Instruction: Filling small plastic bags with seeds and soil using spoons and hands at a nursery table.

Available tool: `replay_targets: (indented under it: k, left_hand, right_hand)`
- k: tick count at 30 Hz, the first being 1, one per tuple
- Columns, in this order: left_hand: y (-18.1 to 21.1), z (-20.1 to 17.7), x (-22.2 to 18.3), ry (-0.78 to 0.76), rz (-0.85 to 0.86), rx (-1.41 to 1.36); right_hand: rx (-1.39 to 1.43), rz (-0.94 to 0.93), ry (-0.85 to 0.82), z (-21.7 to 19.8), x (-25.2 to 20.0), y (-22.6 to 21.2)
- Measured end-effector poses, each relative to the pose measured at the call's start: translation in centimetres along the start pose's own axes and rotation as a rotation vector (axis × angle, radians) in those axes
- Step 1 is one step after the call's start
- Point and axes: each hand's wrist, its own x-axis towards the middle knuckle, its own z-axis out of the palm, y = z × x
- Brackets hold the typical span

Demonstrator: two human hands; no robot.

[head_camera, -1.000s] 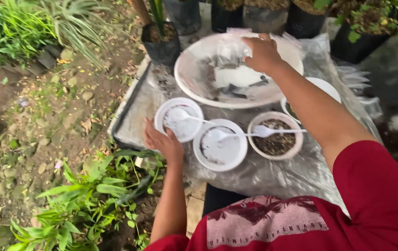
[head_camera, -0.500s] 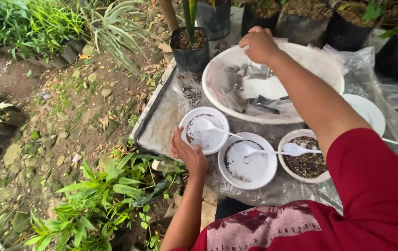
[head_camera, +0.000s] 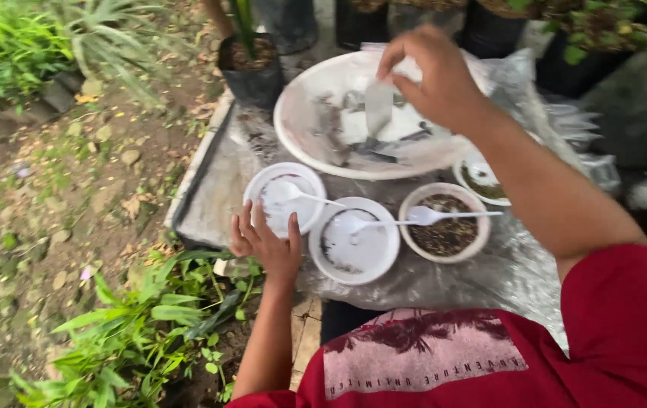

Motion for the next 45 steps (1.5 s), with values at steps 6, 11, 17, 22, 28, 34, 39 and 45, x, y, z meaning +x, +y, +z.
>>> replay_targets:
  k: [6, 11, 17, 22, 28, 34, 39, 45]
  left_hand:
    - [9.5, -2.3, 5.1, -0.310, 0.028, -0.836]
    - [16.0, 0.9, 5.9, -0.811, -0.028, -1.405]
    - [18.6, 3.7, 4.3, -0.969, -0.049, -1.699]
    - [19.0, 4.6, 3.8, -1.014, -0.067, -1.820]
    - [18.7, 4.9, 4.0, -0.985, -0.104, -1.787]
    - [18.0, 4.8, 4.6, -0.803, -0.101, -1.594]
    - [18.0, 4.7, 5.1, -0.605, 0.116, -1.201]
    - [19.4, 5.5, 3.8, -0.421, 0.305, -0.909]
  right_hand:
    - [0.087, 0.070, -0.025, -3.1, -7.7, -6.0]
    - [0.142, 0.042, -0.044, -3.8, -11.7, -7.0]
    - [0.179, 0.087, -0.011, -4.6, -14.4, -6.6]
    - [0.211, 0.125, 0.029, -4.4, -15.2, -6.7]
    - [0.220, 0.126, 0.057, -3.5, -15.4, -5.9]
    - [0.279, 0.151, 0.170, -3.9, -13.5, -7.6]
    - [0.385, 0.357, 0.141, -3.5, -13.3, -7.2]
    - [0.281, 0.540, -0.044, -3.5, -12.3, -6.6]
